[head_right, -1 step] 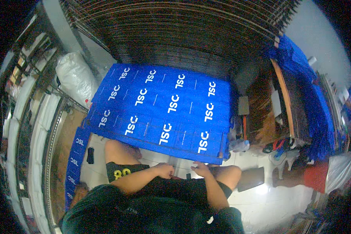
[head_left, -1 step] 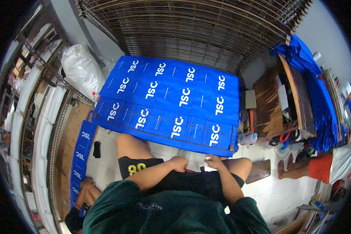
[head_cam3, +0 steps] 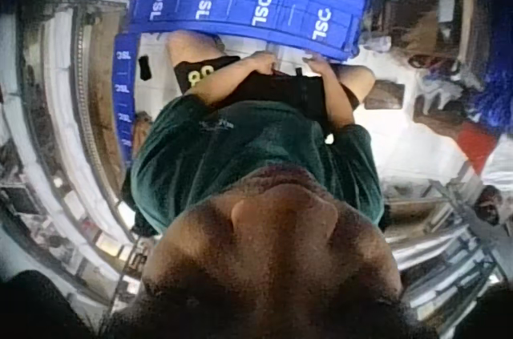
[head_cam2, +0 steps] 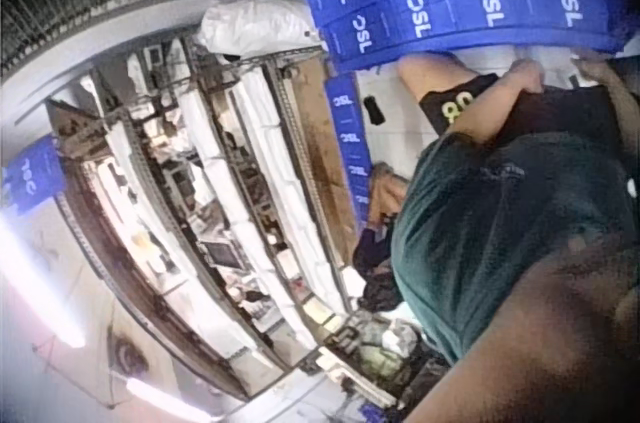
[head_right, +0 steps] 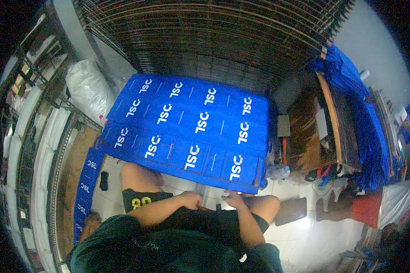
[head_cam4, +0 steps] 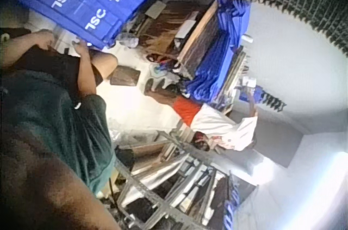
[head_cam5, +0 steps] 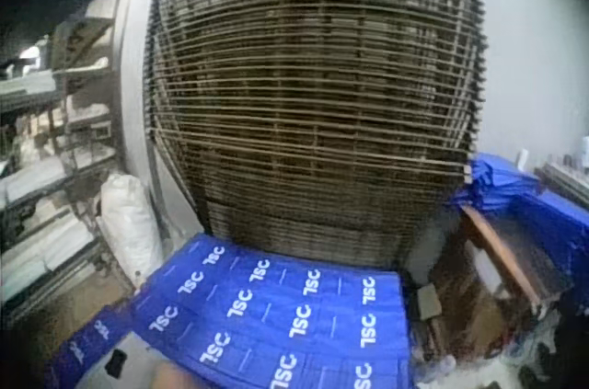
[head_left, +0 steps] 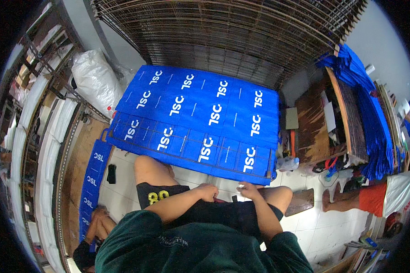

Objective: The person sits on the floor and repeatedly folds blue TSC-branded banners by hand. They pick up a banner, fold it in half, and place it on a growing stack. The process is repetitive, with the person handling one banner at a time.

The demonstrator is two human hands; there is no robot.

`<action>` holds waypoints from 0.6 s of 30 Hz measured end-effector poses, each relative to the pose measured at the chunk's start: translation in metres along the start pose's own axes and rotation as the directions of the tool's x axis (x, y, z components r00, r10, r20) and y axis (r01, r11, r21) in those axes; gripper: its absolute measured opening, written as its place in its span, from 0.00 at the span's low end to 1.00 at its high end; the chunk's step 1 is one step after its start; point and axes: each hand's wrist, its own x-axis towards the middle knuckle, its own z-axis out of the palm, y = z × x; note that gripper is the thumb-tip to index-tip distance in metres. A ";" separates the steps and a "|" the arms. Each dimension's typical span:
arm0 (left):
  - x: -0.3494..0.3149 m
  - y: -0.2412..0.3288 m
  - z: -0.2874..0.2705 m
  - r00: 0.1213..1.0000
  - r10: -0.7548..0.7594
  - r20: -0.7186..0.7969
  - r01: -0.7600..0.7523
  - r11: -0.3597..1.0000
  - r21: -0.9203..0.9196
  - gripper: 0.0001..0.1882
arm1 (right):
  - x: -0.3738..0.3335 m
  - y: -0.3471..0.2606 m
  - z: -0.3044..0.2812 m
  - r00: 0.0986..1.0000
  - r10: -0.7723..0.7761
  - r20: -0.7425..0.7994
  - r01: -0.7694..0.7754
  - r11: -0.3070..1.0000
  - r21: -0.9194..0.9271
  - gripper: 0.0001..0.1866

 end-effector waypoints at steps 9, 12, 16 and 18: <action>-0.009 -0.002 -0.001 0.998 0.064 0.001 -0.064 0.998 -0.018 0.12 | -0.001 -0.013 0.000 0.997 0.043 0.067 -0.043 0.999 0.011 0.28; -0.005 -0.008 0.011 0.998 0.068 -0.006 -0.068 0.997 -0.024 0.12 | -0.005 -0.016 0.001 0.997 0.011 0.077 -0.010 1.000 -0.011 0.28; 0.004 -0.014 0.019 0.989 0.141 -0.050 -0.141 0.990 0.010 0.12 | -0.001 -0.008 0.000 0.999 0.015 0.043 -0.014 1.000 -0.011 0.27; 0.000 -0.005 0.011 0.993 0.119 -0.026 -0.118 0.992 0.047 0.11 | -0.004 -0.017 -0.005 0.995 0.074 0.060 -0.073 0.997 -0.024 0.27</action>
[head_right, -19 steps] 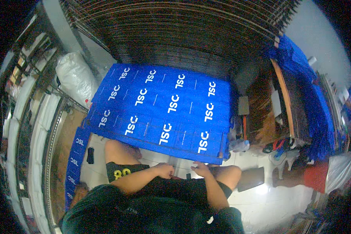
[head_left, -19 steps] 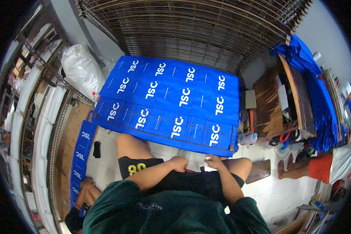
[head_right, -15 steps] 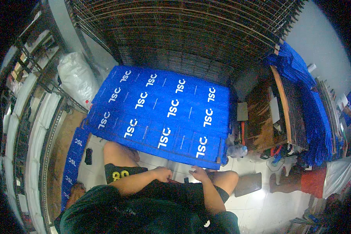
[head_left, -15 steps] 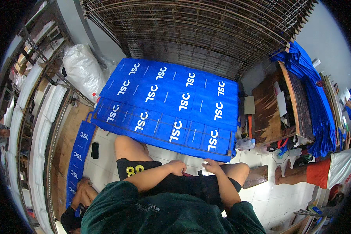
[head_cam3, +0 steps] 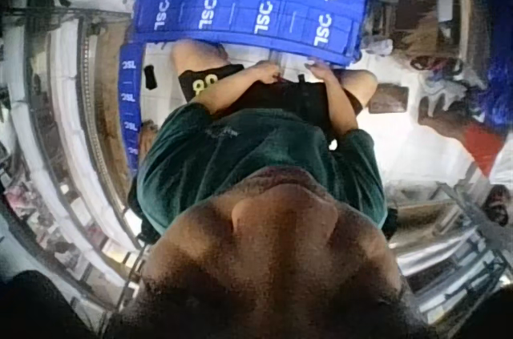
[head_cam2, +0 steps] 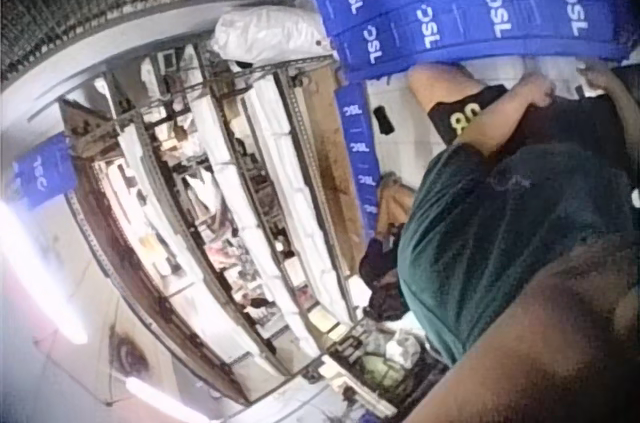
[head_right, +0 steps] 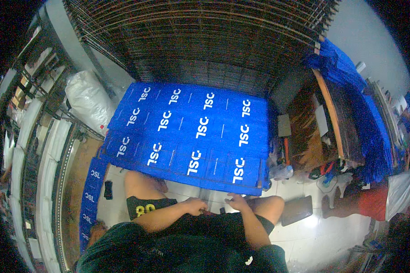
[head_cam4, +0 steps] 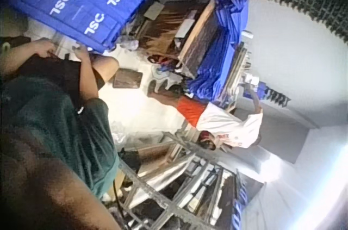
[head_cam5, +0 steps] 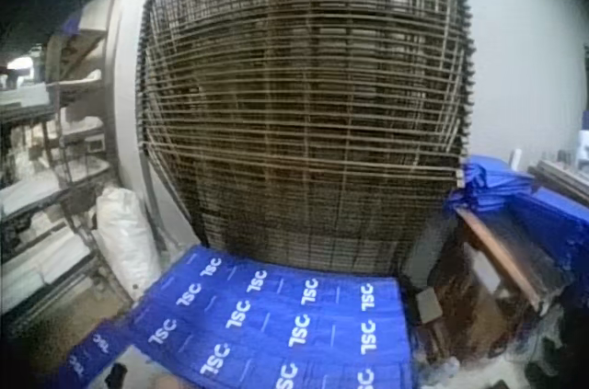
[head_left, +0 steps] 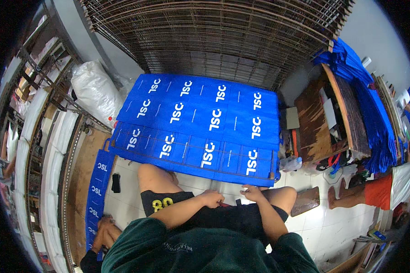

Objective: The person sits on the floor and repeatedly folds blue TSC-branded banners by hand. They pick up a banner, fold it in half, and place it on a growing stack. The process is repetitive, with the person handling one banner at a time.

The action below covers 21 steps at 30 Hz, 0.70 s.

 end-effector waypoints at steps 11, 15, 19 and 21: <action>-0.011 0.015 0.002 0.996 0.026 -0.081 -0.014 0.989 0.149 0.13 | -0.002 -0.006 -0.002 0.997 -0.051 -0.052 0.052 0.999 0.017 0.25; -0.007 0.020 0.001 0.999 -0.001 -0.032 0.008 0.980 0.201 0.15 | -0.006 -0.008 0.000 0.999 -0.038 -0.026 0.040 0.997 0.067 0.26; -0.011 0.022 -0.002 0.997 -0.001 -0.078 0.017 0.980 0.199 0.17 | -0.008 -0.010 -0.002 1.000 -0.022 -0.011 0.022 1.000 -0.015 0.26; -0.008 0.020 -0.001 0.997 0.001 -0.082 0.016 0.978 0.208 0.17 | -0.002 -0.002 0.000 0.998 -0.050 -0.036 0.050 0.999 0.007 0.25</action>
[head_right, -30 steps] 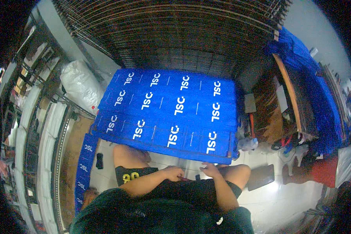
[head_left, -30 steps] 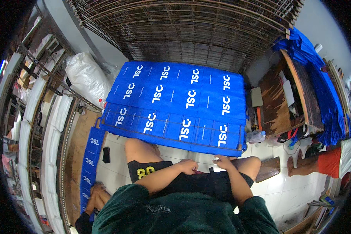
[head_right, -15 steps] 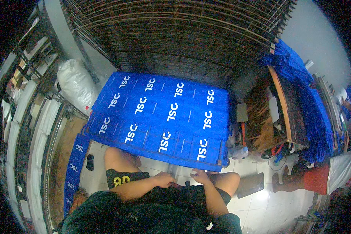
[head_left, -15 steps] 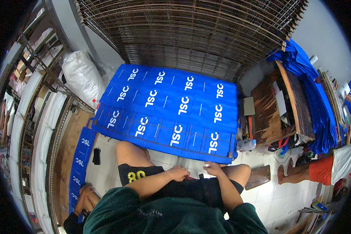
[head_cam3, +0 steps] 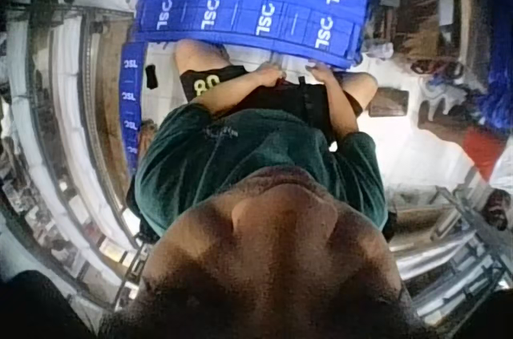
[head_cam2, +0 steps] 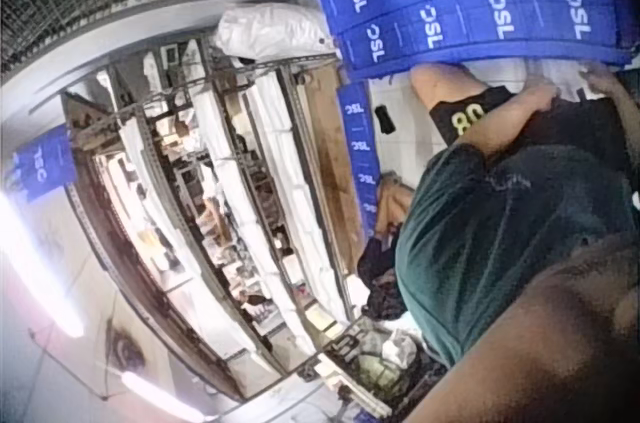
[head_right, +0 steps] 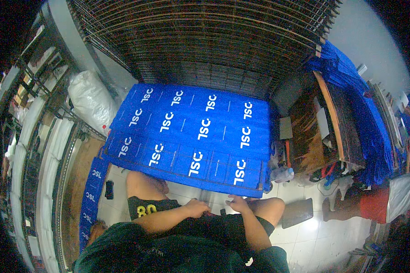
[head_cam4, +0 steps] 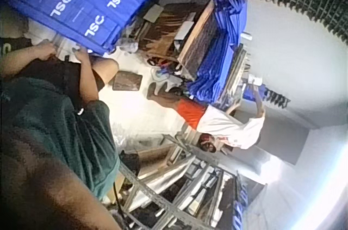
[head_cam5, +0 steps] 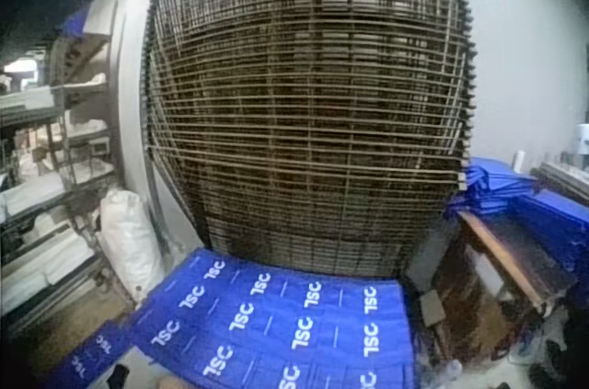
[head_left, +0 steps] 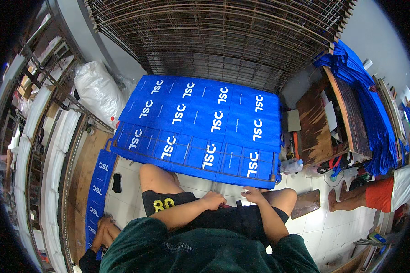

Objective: The person sits on the floor and repeatedly folds blue TSC-branded banners by hand. They pick up a banner, fold it in half, and place it on a growing stack. The process is repetitive, with the person handling one banner at a time.

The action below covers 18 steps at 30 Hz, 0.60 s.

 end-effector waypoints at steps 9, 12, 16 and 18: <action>-0.003 0.010 -0.010 0.996 -0.029 0.086 0.021 0.995 0.093 0.15 | 0.004 0.003 0.005 1.000 -0.001 0.004 0.001 1.000 0.027 0.25; 0.006 0.001 0.010 0.999 -0.011 0.045 0.007 0.994 0.108 0.14 | 0.004 0.003 0.004 1.000 0.026 0.013 -0.026 1.000 -0.001 0.26; -0.002 0.017 -0.013 0.988 -0.123 0.098 0.110 0.986 0.128 0.13 | -0.001 -0.003 0.000 1.000 0.025 0.010 -0.026 1.000 0.013 0.26; -0.002 0.019 -0.015 0.979 -0.167 0.119 0.146 0.974 0.172 0.11 | -0.002 -0.004 -0.001 1.000 0.018 0.014 -0.018 0.999 0.033 0.26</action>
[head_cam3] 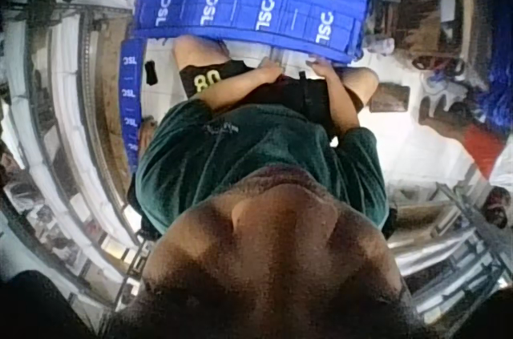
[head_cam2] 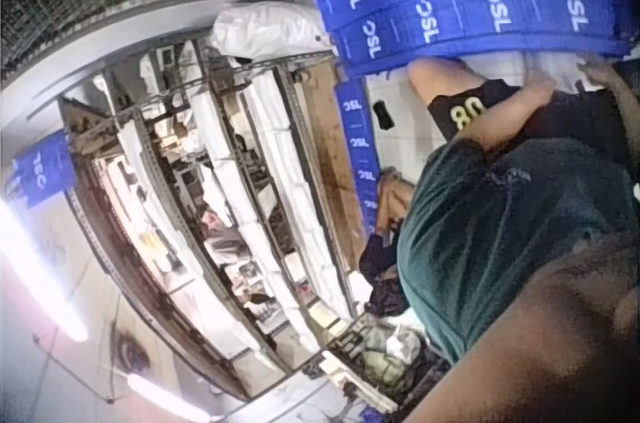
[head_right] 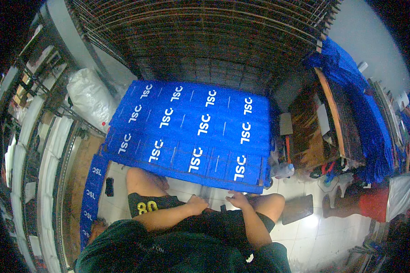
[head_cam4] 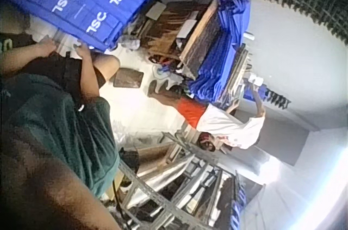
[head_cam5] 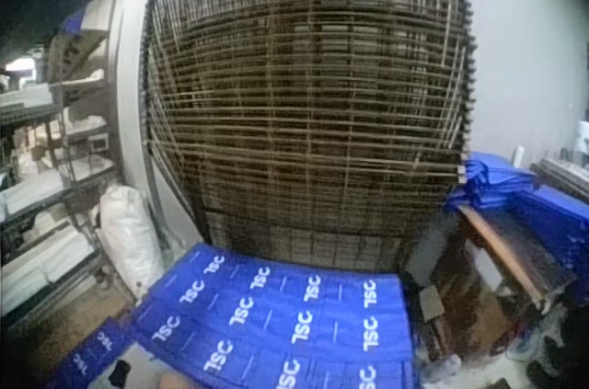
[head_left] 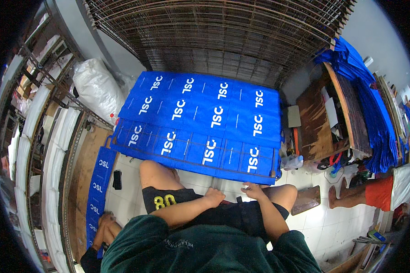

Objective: The person sits on the floor and repeatedly folds blue TSC-branded banners by hand. They pick up a banner, fold it in half, and place it on a growing stack. The process is repetitive, with the person handling one banner at a time.

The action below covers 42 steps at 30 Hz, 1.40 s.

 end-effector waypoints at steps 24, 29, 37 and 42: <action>0.013 -0.029 0.012 0.993 0.121 -0.014 -0.119 0.940 -0.319 0.13 | 0.010 0.017 0.008 1.000 -0.016 -0.011 0.016 1.000 -0.011 0.25; 0.015 -0.024 0.010 0.994 0.103 0.045 -0.086 0.957 -0.278 0.14 | 0.002 0.000 0.000 1.000 -0.011 0.003 0.011 1.000 -0.025 0.26; 0.013 -0.022 0.008 0.993 0.110 0.030 -0.098 0.957 -0.272 0.14 | 0.010 0.015 0.006 1.000 -0.024 -0.007 0.024 0.999 -0.023 0.24; 0.015 -0.025 0.017 0.996 0.094 0.009 -0.087 0.948 -0.306 0.14 | 0.009 0.013 0.007 0.998 -0.062 -0.013 0.062 0.998 -0.027 0.25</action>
